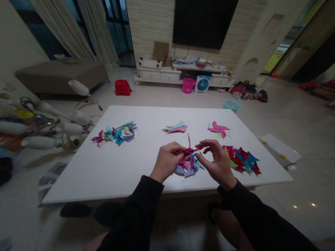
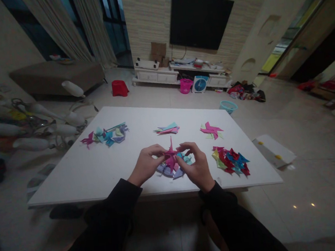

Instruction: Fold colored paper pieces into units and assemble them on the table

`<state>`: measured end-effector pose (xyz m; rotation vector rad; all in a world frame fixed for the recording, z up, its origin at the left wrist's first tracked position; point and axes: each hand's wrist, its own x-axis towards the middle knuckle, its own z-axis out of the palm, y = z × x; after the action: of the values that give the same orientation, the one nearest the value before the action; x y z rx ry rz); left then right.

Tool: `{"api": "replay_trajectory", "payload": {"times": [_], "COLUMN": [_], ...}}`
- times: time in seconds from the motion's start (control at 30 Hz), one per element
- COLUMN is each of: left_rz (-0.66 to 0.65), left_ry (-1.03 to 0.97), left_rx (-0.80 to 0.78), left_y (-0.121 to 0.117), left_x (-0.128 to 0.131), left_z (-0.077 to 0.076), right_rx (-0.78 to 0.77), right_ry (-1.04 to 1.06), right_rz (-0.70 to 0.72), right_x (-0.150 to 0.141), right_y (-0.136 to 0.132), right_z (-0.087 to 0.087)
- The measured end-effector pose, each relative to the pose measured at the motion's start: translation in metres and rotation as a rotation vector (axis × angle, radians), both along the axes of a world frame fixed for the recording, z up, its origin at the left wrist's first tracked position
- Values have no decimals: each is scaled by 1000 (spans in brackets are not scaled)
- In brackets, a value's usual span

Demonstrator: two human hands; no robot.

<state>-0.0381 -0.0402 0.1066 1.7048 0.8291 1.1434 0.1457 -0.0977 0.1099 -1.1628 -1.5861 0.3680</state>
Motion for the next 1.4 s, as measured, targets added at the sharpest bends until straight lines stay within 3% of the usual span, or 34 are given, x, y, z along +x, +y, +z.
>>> {"api": "replay_trajectory", "payload": {"times": [0.23,0.4,0.93,1.4], "left_rz": [-73,-120,-168,-110], "left_ry": [-315,-369,-370,-310], "left_rx": [-300,-409,-447,-453], "left_y": [2,-1,-4,-2], "left_x": [15,20,18,18], "left_z": [-15,-15,-8,-10], "right_rx": [-61,-153,-185,-224], "right_ry": [238,215,195,258], "right_rz": [103,76,-14,6], "right_x": [10,7,6,4], "right_y": [2,3,5,4], "right_z": [1,0,-3,-2]}}
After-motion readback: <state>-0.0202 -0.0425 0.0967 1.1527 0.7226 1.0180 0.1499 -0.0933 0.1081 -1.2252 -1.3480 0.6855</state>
